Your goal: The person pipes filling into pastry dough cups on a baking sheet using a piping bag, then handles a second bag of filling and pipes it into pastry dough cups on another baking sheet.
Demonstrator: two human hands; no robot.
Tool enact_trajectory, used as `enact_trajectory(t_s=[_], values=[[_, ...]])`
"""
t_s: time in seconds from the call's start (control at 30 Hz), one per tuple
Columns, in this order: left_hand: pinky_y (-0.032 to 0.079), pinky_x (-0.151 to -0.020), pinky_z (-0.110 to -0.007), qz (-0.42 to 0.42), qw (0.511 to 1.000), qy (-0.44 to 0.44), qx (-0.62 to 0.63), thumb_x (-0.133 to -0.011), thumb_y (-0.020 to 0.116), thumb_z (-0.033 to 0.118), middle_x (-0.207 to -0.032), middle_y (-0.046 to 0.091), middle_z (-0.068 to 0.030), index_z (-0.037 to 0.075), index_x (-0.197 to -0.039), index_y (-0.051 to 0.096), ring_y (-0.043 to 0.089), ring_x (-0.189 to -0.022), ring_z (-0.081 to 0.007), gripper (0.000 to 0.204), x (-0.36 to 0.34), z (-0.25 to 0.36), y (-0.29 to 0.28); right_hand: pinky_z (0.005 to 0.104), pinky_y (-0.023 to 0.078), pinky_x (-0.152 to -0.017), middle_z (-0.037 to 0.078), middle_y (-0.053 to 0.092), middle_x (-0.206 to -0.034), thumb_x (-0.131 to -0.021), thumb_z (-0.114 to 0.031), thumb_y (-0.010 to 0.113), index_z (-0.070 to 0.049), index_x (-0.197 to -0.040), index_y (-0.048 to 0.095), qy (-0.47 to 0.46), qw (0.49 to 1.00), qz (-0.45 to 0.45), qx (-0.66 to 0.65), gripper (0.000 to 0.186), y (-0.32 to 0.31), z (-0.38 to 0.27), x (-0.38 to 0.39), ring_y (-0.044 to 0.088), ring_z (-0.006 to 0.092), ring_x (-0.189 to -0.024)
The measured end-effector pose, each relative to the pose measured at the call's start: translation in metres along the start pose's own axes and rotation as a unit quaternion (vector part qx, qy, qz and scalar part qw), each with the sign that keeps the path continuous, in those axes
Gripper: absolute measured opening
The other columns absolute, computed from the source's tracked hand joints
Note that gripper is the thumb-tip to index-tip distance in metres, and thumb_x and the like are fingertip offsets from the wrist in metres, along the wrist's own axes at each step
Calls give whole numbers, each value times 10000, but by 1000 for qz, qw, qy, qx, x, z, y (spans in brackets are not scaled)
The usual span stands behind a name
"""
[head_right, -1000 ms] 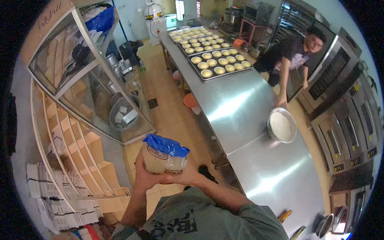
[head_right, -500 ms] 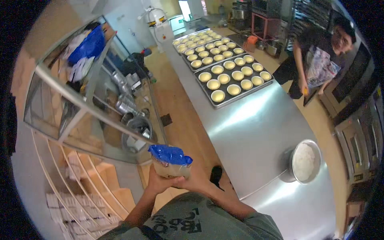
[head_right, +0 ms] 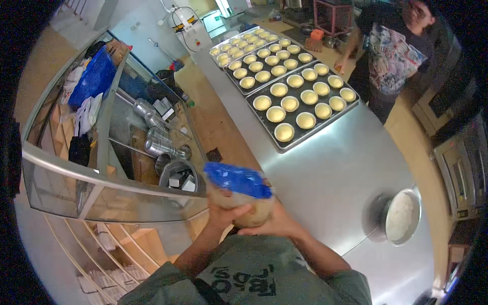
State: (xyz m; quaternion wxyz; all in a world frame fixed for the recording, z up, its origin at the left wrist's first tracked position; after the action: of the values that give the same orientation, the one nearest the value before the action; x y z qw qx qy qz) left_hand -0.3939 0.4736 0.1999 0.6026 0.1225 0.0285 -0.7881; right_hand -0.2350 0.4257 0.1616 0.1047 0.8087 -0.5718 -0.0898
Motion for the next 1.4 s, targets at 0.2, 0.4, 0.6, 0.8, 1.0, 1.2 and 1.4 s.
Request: enact_trajectory(t_s=[0.2,0.4,0.6,0.8,1.0,1.2,1.4], values=[[488,-1039,-411,-238,971,6,-27,-623,1007,223,-1256,602,-104,5,-1429,417,606,-1175,-234,1023,-73,11,7,399,457,-1121,118,607,-1380,-667,-177,982,-18,-1459,492,27,990,113,-76,944,-25,82,-9,552,249,-1311],[539,-917,-385,-349,934,13,70,-600,987,424,-1186,661,-146,45,-1362,503,684,-1049,-289,979,-116,9,-5,390,469,-1113,101,633,-1356,-720,-166,935,-38,-1423,539,-62,938,339,-25,817,17,46,-20,586,252,-1271],[514,-996,-400,-393,907,150,-20,-608,987,413,-1271,630,-138,54,-1400,490,649,-1138,-300,1002,-147,27,-33,392,482,-1097,97,650,-1331,-740,-183,916,-48,-1390,570,-167,849,477,-152,749,69,50,-39,612,255,-1233],[482,-1075,-394,-470,881,39,31,-663,987,297,-1311,624,-103,32,-1439,463,627,-1197,-242,973,-136,-2,-53,401,488,-1077,110,665,-1303,-768,-247,891,-55,-1324,614,95,737,511,433,650,90,47,-44,632,266,-1198],[528,-1005,-375,-407,859,-129,285,-671,974,213,-1303,641,-108,15,-1336,566,646,-1156,-213,804,-109,-44,-55,415,464,-1089,121,659,-1293,-717,-311,935,-68,-1330,604,102,810,482,318,737,118,3,-56,597,248,-1263],[540,-965,-319,-428,831,-180,306,-665,969,94,-1218,678,-74,4,-1325,567,657,-1088,-150,778,-67,-2,-36,427,450,-1115,133,519,-1468,-626,-416,1002,-27,-1528,372,-17,898,418,135,1166,138,-11,14,528,270,-1343],[558,-902,-319,-497,839,-61,215,-646,986,133,-1139,688,-70,12,-1260,578,666,-1028,-143,747,39,42,18,456,381,-1181,165,492,-1472,-574,-396,1028,6,-1527,385,-292,757,583,22,1218,187,-4,112,459,291,-1396]])
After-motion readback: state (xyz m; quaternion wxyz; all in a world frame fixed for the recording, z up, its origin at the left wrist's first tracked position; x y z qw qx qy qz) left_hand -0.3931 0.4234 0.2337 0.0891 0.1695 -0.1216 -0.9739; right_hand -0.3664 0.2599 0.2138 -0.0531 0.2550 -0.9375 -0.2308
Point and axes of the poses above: each hand's wrist, its own x-axis away from the middle knuckle, its own y-axis out of the palm, z = x × y, the point moved 2 cm from there along -x, towards the middle knuckle
